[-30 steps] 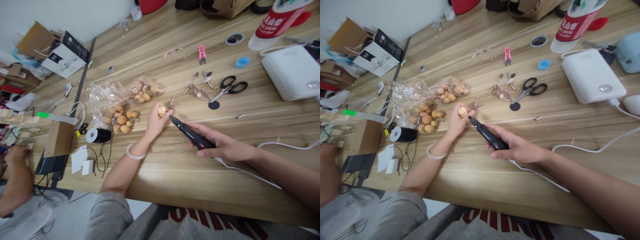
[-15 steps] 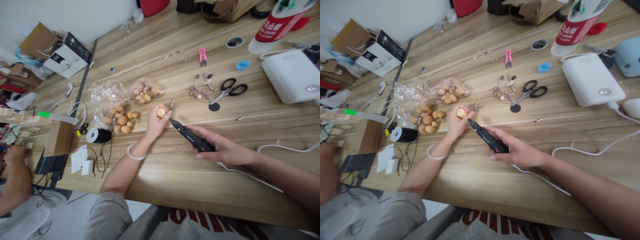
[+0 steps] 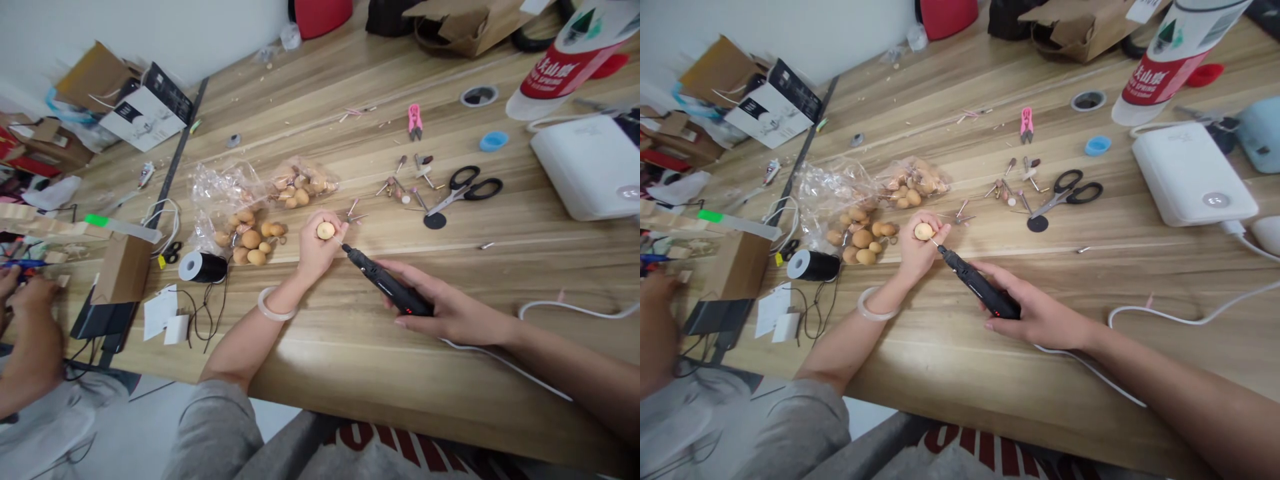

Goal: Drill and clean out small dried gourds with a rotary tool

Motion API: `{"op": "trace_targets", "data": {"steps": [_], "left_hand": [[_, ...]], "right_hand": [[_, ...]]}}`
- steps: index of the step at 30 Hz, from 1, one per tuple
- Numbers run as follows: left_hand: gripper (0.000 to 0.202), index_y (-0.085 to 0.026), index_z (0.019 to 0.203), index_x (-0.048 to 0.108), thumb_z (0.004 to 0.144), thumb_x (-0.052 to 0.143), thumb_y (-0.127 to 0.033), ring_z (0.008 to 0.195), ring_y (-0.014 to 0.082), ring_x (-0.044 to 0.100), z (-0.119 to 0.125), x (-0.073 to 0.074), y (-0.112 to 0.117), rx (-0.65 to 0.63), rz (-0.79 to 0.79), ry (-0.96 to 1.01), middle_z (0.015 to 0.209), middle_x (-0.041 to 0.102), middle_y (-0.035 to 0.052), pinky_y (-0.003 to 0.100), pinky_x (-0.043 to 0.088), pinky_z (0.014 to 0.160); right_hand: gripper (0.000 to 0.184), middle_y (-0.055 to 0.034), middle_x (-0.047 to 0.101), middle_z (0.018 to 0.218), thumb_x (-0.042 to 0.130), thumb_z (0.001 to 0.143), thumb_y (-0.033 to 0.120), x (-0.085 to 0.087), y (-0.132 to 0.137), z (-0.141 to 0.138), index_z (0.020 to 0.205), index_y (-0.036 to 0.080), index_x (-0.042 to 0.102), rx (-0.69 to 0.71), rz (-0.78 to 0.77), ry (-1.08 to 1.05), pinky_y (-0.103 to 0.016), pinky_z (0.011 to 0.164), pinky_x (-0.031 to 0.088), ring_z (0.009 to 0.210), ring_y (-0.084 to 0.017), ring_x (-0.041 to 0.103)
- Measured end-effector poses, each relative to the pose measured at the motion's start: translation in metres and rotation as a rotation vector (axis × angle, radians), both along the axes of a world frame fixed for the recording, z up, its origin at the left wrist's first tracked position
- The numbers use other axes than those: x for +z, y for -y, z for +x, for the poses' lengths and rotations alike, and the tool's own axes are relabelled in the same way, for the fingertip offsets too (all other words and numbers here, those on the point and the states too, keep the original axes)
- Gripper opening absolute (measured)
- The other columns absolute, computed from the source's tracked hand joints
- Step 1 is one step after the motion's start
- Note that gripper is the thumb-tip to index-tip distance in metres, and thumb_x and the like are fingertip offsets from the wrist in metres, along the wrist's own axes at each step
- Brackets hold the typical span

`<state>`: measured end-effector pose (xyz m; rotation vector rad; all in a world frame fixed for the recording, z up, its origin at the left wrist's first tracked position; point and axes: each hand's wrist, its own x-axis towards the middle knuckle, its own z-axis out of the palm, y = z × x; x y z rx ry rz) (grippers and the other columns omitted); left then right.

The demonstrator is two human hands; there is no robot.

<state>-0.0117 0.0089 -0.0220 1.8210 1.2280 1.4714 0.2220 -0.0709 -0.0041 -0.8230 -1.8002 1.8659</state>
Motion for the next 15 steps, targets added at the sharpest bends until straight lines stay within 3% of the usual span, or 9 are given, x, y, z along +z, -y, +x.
{"op": "trace_targets", "data": {"steps": [15], "left_hand": [[0.027,-0.019,0.065,0.049,0.079,0.071,-0.029,0.072,0.0130,0.054,0.0002,-0.0017,0.0016,-0.025,-0.089,0.015,0.070,0.057,-0.0005,0.029,0.045,0.074]], "right_hand": [[0.076,-0.0039,0.059,0.096,0.063,0.088,0.025,-0.0004,0.0001,0.0012,0.154,0.023,0.025,0.006,0.011,-0.004,-0.031,0.083,0.055,0.087,-0.015,0.061]]}}
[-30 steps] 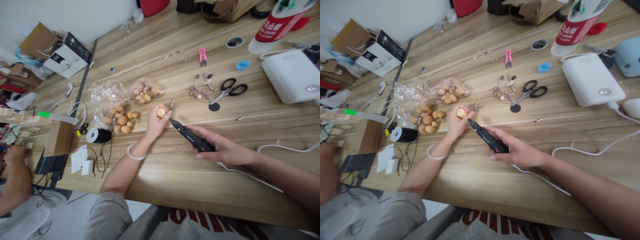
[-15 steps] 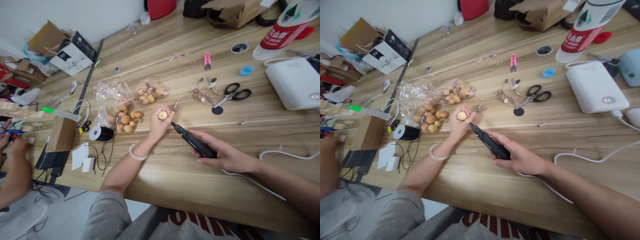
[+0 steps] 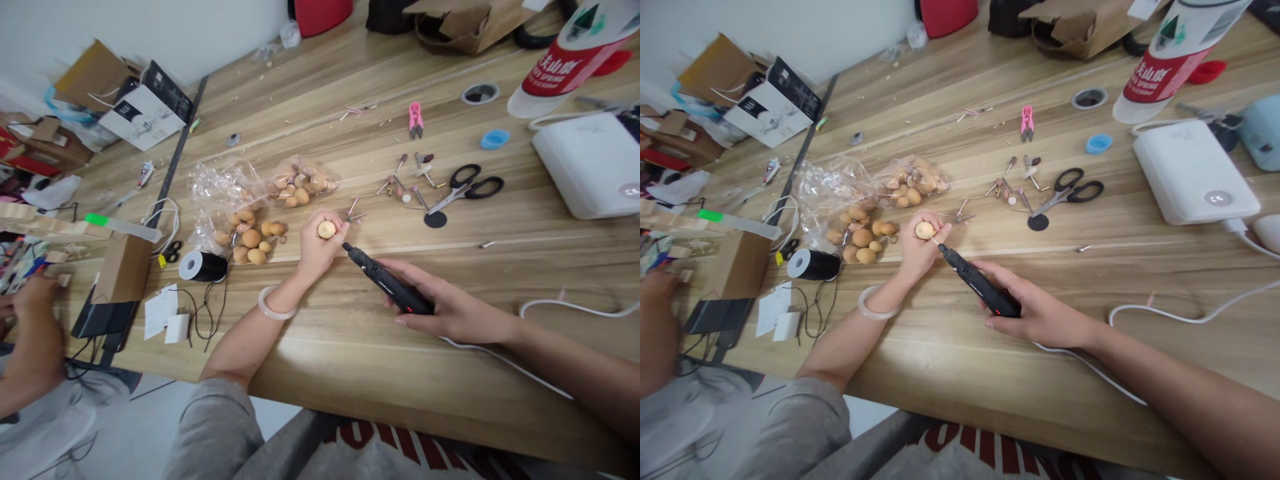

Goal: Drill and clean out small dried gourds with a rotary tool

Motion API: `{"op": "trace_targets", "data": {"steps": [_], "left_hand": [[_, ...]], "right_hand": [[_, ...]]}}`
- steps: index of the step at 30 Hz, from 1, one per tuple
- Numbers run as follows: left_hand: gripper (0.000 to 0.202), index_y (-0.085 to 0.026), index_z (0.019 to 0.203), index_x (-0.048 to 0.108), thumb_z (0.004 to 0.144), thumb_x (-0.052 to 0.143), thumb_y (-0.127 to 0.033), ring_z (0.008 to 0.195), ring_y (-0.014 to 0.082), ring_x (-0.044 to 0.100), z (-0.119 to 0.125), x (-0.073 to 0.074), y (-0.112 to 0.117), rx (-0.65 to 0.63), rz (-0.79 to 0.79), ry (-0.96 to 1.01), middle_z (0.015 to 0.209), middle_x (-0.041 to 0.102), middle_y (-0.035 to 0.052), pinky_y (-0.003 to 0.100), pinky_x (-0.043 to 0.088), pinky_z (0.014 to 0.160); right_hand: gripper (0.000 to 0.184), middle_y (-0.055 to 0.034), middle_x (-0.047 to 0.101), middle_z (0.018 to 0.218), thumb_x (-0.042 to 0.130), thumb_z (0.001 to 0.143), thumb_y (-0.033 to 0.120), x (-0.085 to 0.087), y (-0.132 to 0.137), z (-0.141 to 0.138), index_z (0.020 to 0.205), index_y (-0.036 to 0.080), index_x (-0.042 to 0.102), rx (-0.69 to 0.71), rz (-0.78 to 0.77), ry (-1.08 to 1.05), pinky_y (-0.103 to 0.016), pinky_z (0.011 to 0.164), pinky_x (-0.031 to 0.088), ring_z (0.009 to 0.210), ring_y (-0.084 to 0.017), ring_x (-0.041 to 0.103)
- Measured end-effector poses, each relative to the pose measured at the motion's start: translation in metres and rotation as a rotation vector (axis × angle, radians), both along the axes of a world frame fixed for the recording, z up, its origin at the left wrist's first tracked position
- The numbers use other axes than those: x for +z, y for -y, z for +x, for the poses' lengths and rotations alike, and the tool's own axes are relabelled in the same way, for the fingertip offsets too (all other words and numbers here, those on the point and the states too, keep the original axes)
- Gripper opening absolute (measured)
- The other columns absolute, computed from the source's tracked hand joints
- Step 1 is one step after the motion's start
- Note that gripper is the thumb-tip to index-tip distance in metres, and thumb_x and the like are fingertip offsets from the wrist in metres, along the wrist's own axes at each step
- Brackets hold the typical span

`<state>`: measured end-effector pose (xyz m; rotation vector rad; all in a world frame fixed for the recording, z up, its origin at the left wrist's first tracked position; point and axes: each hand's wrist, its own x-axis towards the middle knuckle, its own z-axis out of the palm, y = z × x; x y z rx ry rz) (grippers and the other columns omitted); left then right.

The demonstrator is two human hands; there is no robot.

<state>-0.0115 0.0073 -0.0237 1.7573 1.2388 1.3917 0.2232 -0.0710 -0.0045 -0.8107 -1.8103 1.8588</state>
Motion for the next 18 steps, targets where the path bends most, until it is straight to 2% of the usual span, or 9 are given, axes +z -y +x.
{"op": "trace_targets", "data": {"steps": [7,18], "left_hand": [[0.025,-0.019,0.066,0.050,0.078,0.071,-0.022,0.072,0.0124,0.053,0.0002,0.0001,0.0005,-0.011,0.007,0.033,0.070,0.055,-0.0012,0.028,0.043,0.074],[0.026,-0.019,0.066,0.049,0.079,0.071,-0.028,0.072,0.0129,0.054,-0.0002,-0.0016,0.0006,-0.006,-0.016,0.020,0.071,0.055,-0.0006,0.029,0.044,0.074]], "right_hand": [[0.076,-0.0032,0.059,0.097,0.063,0.088,0.025,-0.0011,-0.0003,-0.0007,0.154,0.024,0.026,-0.003,0.006,0.000,-0.029,0.083,0.054,0.088,-0.014,0.061],[0.076,-0.0041,0.059,0.097,0.064,0.088,0.025,-0.0014,0.0005,-0.0003,0.154,0.024,0.026,-0.009,-0.002,-0.014,-0.030,0.083,0.055,0.088,-0.015,0.061]]}}
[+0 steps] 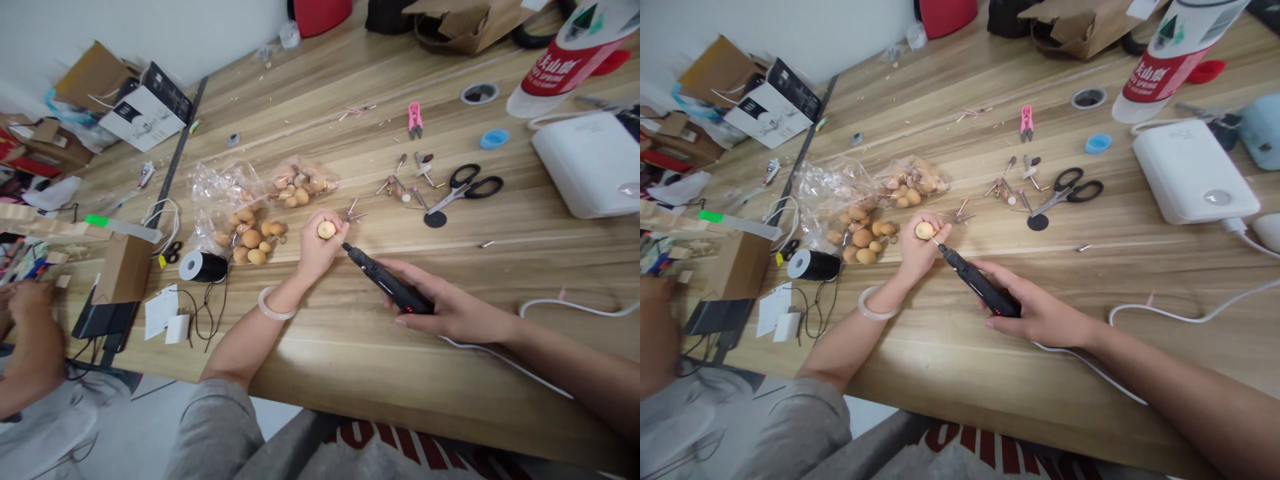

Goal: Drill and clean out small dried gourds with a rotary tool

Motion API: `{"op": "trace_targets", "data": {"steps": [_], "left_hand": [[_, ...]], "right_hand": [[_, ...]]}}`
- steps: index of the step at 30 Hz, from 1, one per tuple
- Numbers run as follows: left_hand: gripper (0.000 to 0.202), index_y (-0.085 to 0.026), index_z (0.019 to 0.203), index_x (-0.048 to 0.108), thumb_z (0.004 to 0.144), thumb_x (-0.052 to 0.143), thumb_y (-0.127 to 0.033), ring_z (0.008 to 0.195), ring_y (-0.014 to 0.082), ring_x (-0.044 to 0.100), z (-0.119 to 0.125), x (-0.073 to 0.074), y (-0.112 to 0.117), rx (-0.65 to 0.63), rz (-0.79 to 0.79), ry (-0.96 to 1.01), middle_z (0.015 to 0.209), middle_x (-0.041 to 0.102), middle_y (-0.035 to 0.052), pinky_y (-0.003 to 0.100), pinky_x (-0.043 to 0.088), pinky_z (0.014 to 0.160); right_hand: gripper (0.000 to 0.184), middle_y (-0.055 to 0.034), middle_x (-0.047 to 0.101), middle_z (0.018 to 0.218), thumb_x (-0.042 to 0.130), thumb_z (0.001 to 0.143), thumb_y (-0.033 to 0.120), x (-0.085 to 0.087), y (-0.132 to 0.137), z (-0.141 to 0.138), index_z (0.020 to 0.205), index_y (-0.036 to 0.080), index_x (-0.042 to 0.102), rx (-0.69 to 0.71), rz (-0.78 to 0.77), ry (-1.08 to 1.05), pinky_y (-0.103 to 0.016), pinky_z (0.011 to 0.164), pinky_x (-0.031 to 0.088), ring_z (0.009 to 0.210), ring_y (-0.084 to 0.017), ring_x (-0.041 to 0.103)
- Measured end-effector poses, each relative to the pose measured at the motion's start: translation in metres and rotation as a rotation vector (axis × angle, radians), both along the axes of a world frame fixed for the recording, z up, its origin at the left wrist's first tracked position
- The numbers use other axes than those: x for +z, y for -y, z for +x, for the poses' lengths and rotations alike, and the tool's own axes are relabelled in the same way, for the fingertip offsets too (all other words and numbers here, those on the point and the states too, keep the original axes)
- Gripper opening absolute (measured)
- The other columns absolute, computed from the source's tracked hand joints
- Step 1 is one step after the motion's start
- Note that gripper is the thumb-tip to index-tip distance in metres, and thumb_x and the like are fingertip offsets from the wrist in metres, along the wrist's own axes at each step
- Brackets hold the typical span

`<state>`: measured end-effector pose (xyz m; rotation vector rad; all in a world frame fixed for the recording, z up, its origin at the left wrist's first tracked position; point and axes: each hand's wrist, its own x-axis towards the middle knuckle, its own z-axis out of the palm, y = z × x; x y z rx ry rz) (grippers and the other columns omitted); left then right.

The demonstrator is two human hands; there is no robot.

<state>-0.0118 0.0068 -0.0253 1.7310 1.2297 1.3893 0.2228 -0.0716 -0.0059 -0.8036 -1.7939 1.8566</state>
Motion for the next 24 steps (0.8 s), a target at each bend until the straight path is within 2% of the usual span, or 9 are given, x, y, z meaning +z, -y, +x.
{"op": "trace_targets", "data": {"steps": [14,24], "left_hand": [[0.026,-0.019,0.065,0.049,0.077,0.071,-0.025,0.070,0.0120,0.053,0.0010,0.0029,-0.0002,-0.005,0.012,0.016,0.069,0.055,-0.0014,0.028,0.044,0.073],[0.033,-0.019,0.064,0.047,0.077,0.072,-0.035,0.070,0.0128,0.053,0.0015,0.0032,-0.0005,0.004,-0.020,0.002,0.069,0.054,-0.0011,0.029,0.044,0.073]], "right_hand": [[0.077,-0.0036,0.059,0.097,0.064,0.087,0.024,-0.0004,-0.0003,0.0002,0.154,0.025,0.026,0.001,-0.006,0.002,-0.031,0.084,0.054,0.089,-0.015,0.061],[0.077,-0.0033,0.059,0.095,0.064,0.086,0.023,0.0006,-0.0001,-0.0006,0.154,0.025,0.027,-0.006,-0.013,-0.001,-0.032,0.083,0.055,0.087,-0.016,0.061]]}}
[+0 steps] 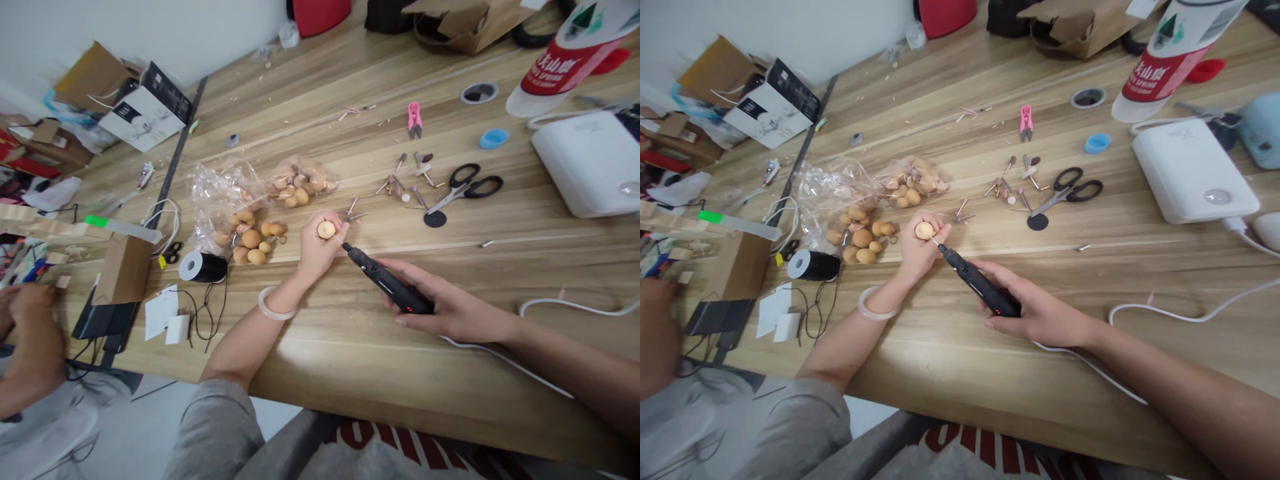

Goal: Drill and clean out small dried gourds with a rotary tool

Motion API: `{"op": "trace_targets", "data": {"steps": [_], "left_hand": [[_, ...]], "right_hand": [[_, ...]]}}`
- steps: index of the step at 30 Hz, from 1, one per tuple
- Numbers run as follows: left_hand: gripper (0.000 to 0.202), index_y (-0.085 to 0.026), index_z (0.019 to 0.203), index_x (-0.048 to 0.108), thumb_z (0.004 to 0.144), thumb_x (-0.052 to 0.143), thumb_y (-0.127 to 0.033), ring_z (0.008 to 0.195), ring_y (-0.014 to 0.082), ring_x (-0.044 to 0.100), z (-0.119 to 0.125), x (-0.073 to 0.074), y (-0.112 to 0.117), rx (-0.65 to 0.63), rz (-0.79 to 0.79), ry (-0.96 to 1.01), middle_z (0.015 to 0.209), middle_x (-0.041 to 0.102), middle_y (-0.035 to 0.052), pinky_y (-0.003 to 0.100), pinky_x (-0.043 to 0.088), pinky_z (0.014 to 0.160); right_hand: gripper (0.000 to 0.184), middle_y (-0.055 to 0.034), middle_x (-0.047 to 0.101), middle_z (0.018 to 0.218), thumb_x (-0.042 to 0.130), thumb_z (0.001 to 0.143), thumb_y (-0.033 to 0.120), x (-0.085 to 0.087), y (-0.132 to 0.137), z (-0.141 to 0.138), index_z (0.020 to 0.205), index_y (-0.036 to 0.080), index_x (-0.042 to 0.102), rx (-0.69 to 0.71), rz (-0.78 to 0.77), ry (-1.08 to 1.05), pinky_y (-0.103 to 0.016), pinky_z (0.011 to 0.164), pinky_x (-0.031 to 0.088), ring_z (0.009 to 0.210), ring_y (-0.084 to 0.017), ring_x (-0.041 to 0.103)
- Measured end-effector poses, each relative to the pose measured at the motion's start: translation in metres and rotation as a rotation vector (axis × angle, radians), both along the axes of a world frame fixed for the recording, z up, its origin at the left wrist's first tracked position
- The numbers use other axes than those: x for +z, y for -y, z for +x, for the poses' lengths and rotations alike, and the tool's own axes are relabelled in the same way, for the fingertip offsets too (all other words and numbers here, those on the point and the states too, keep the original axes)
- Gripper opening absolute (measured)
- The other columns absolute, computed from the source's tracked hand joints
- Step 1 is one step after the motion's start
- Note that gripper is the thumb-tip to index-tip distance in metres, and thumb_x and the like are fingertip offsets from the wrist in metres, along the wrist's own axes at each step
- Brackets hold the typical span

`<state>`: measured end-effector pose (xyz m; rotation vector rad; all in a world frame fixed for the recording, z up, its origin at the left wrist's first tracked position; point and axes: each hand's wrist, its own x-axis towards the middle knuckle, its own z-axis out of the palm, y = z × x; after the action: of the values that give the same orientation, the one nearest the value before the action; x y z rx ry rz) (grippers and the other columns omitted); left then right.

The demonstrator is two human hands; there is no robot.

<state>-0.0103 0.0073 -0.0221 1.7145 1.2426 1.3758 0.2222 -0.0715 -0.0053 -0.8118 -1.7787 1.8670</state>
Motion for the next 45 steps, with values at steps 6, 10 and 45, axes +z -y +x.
{"op": "trace_targets", "data": {"steps": [6,10,45], "left_hand": [[0.031,-0.019,0.064,0.048,0.078,0.072,-0.032,0.070,0.0126,0.053,-0.0005,-0.0008,0.0003,-0.004,0.011,0.002,0.069,0.055,-0.0011,0.029,0.044,0.072],[0.028,-0.019,0.064,0.048,0.078,0.071,-0.028,0.071,0.0125,0.053,-0.0008,-0.0009,0.0003,-0.009,0.024,0.001,0.069,0.056,-0.0011,0.029,0.044,0.072],[0.026,-0.019,0.064,0.049,0.077,0.071,-0.022,0.068,0.0115,0.053,-0.0015,-0.0038,-0.0011,-0.023,0.065,0.002,0.068,0.055,-0.0019,0.027,0.044,0.069]], "right_hand": [[0.078,-0.0036,0.059,0.097,0.064,0.087,0.023,-0.0015,0.0004,0.0007,0.154,0.024,0.026,0.001,0.000,-0.004,-0.031,0.084,0.055,0.089,-0.015,0.061],[0.077,-0.0031,0.058,0.096,0.064,0.087,0.023,-0.0009,-0.0001,0.0007,0.154,0.024,0.026,0.010,-0.008,-0.005,-0.030,0.084,0.054,0.089,-0.015,0.061],[0.076,-0.0026,0.059,0.096,0.064,0.086,0.021,-0.0019,0.0000,0.0010,0.153,0.024,0.027,0.004,0.014,-0.008,-0.027,0.084,0.055,0.090,-0.014,0.061]]}}
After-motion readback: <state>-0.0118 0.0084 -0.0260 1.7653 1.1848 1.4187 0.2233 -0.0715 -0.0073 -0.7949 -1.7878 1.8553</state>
